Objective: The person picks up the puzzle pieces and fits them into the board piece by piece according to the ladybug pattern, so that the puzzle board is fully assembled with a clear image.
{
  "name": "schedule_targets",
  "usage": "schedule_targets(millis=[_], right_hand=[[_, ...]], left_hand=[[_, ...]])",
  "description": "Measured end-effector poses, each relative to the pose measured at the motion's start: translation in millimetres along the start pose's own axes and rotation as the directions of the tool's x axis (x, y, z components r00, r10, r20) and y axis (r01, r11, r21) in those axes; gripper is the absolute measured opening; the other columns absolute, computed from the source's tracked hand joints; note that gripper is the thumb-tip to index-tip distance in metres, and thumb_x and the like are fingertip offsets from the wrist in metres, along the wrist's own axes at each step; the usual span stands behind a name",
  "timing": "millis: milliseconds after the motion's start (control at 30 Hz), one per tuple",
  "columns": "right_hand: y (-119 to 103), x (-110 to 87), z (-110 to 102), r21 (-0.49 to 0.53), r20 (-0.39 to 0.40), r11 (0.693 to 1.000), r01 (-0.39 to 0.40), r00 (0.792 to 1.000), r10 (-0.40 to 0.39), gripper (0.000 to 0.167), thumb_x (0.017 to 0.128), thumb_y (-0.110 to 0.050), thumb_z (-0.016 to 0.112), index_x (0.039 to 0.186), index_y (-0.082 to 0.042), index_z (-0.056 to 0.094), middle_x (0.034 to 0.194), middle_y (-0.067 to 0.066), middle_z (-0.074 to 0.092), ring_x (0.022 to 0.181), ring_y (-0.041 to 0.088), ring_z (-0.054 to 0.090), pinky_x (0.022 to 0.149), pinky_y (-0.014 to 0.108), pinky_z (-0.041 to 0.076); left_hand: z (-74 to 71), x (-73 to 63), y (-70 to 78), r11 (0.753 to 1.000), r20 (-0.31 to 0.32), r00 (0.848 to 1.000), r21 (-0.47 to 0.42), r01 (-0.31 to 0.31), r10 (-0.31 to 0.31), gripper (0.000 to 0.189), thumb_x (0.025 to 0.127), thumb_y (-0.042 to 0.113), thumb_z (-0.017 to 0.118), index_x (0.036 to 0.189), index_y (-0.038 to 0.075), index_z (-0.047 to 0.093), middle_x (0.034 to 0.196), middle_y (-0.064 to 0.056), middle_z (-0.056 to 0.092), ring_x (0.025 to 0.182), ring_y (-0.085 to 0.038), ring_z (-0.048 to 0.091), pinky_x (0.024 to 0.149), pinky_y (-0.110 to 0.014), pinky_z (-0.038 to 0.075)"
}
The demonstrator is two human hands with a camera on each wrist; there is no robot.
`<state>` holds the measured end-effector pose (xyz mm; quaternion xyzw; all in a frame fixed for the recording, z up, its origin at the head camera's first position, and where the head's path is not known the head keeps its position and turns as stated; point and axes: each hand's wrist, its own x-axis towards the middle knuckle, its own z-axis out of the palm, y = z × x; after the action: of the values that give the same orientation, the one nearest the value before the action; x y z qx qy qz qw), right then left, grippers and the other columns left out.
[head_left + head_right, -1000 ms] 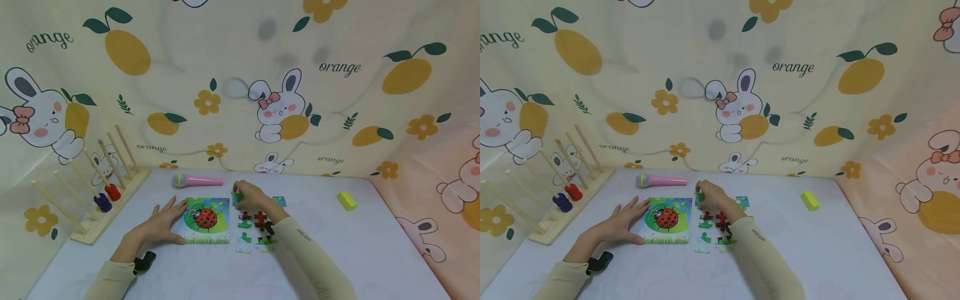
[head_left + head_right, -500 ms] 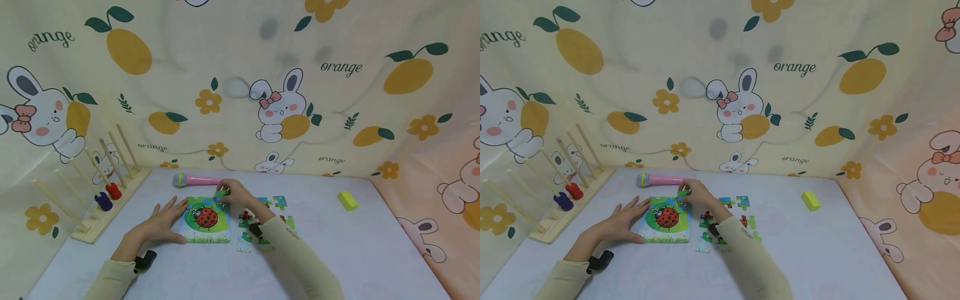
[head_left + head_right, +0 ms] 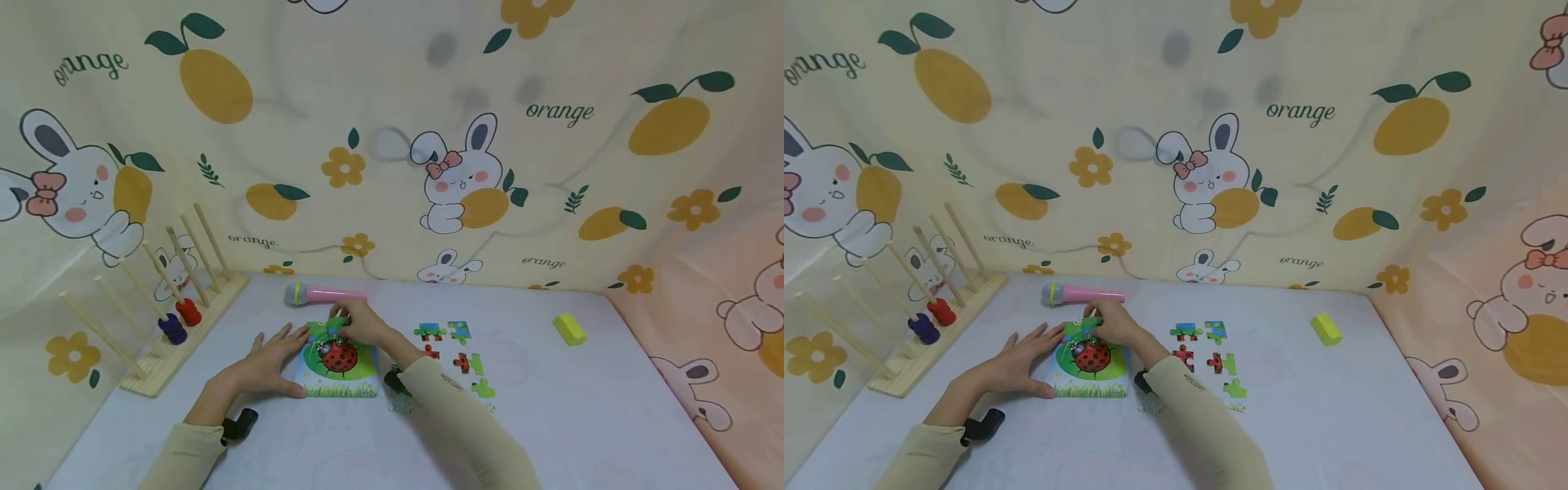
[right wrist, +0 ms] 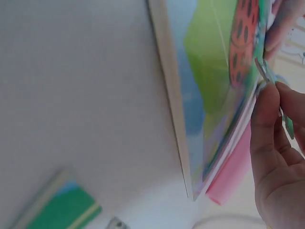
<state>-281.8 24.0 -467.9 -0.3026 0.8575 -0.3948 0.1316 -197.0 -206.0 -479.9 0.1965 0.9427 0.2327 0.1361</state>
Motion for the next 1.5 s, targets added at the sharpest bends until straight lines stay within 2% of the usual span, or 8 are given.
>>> schedule_targets(millis=[300, 433, 567, 1200, 1267, 1367, 1433, 1500], right_hand=[[-11, -1.5, 8, -0.193, 0.013, 0.981, 0.009, 1.000, -0.007, 0.036, 0.082, 0.002, 0.079, 0.115, -0.004, 0.064, 0.106, 0.008, 0.065, 0.093, 0.017, 0.060, 0.084, 0.028, 0.052], [-16, -3.3, 10, -0.346, 0.008, 0.938, -0.019, 1.000, 0.023, 0.042, 0.082, -0.010, 0.083, 0.120, -0.009, 0.065, 0.117, 0.006, 0.057, 0.104, 0.017, 0.057, 0.086, 0.031, 0.051], [-19, -4.2, 12, -0.442, 0.006, 0.897, -0.028, 0.999, 0.035, 0.046, 0.081, -0.018, 0.085, 0.124, -0.011, 0.067, 0.119, 0.005, 0.053, 0.107, 0.016, 0.055, 0.082, 0.030, 0.051], [-21, -4.5, 21, -0.519, 0.074, 0.854, 0.018, 0.997, 0.024, 0.050, 0.087, -0.042, 0.076, 0.127, -0.013, 0.067, 0.113, 0.002, 0.054, 0.097, 0.012, 0.049, 0.076, 0.025, 0.049], [-23, -8.6, 20, -0.556, 0.082, 0.830, 0.046, 0.997, 0.000, 0.050, 0.090, -0.045, 0.072, 0.128, -0.013, 0.066, 0.115, 0.002, 0.054, 0.099, 0.013, 0.050, 0.079, 0.026, 0.050], [-27, -19.7, 17, -0.655, 0.152, 0.747, 0.113, 0.988, -0.016, 0.054, 0.096, -0.052, 0.060, 0.137, -0.016, 0.061, 0.134, 0.003, 0.053, 0.119, 0.017, 0.051, 0.095, 0.037, 0.049], [-30, -28.9, 16, -0.719, 0.227, 0.674, 0.169, 0.974, -0.003, 0.060, 0.098, -0.057, 0.050, 0.145, -0.020, 0.053, 0.150, 0.002, 0.044, 0.137, 0.021, 0.042, 0.106, 0.047, 0.042], [-31, -37.9, 16, -0.743, 0.293, 0.636, 0.207, 0.956, 0.031, 0.066, 0.099, -0.061, 0.043, 0.153, -0.025, 0.042, 0.162, 0.000, 0.030, 0.148, 0.024, 0.026, 0.113, 0.057, 0.031]], left_hand=[[-2.2, -0.6, 1.7, 1.000, -0.001, 1.000, -0.003, -0.007, 0.007, 0.114, 0.067, 0.056, 0.086, 0.154, 0.002, 0.035, 0.163, -0.014, 0.023, 0.149, -0.046, 0.008, 0.105, -0.080, -0.001], [-2.4, -0.6, 1.8, 1.000, 0.002, 1.000, -0.006, 0.000, 0.000, 0.114, 0.067, 0.056, 0.086, 0.154, 0.002, 0.034, 0.163, -0.014, 0.023, 0.149, -0.046, 0.007, 0.105, -0.080, -0.001], [-1.9, -0.5, 1.6, 1.000, 0.000, 1.000, -0.009, 0.001, -0.001, 0.114, 0.067, 0.056, 0.086, 0.154, 0.002, 0.035, 0.163, -0.014, 0.023, 0.149, -0.046, 0.007, 0.105, -0.080, -0.001], [-0.6, 0.1, 0.1, 1.000, 0.005, 1.000, -0.024, -0.017, 0.018, 0.112, 0.069, 0.055, 0.085, 0.154, 0.002, 0.035, 0.164, -0.013, 0.022, 0.149, -0.046, 0.006, 0.104, -0.081, -0.002], [-0.2, 0.4, 0.3, 0.999, 0.006, 1.000, -0.024, -0.021, 0.021, 0.112, 0.069, 0.055, 0.085, 0.154, 0.002, 0.034, 0.164, -0.013, 0.022, 0.149, -0.046, 0.006, 0.104, -0.081, -0.002], [0.2, 0.8, 0.2, 1.000, 0.006, 1.000, -0.012, -0.022, 0.022, 0.113, 0.069, 0.057, 0.085, 0.154, 0.002, 0.034, 0.164, -0.013, 0.021, 0.149, -0.046, 0.007, 0.104, -0.081, -0.001], [0.3, 0.4, 0.0, 1.000, 0.009, 1.000, -0.006, -0.016, 0.016, 0.113, 0.069, 0.058, 0.084, 0.154, 0.003, 0.034, 0.164, -0.012, 0.021, 0.150, -0.046, 0.006, 0.105, -0.081, -0.002], [0.5, -0.1, -0.8, 1.000, 0.010, 1.000, -0.005, -0.013, 0.013, 0.113, 0.069, 0.058, 0.084, 0.154, 0.003, 0.035, 0.164, -0.012, 0.021, 0.150, -0.046, 0.006, 0.104, -0.081, -0.001]])
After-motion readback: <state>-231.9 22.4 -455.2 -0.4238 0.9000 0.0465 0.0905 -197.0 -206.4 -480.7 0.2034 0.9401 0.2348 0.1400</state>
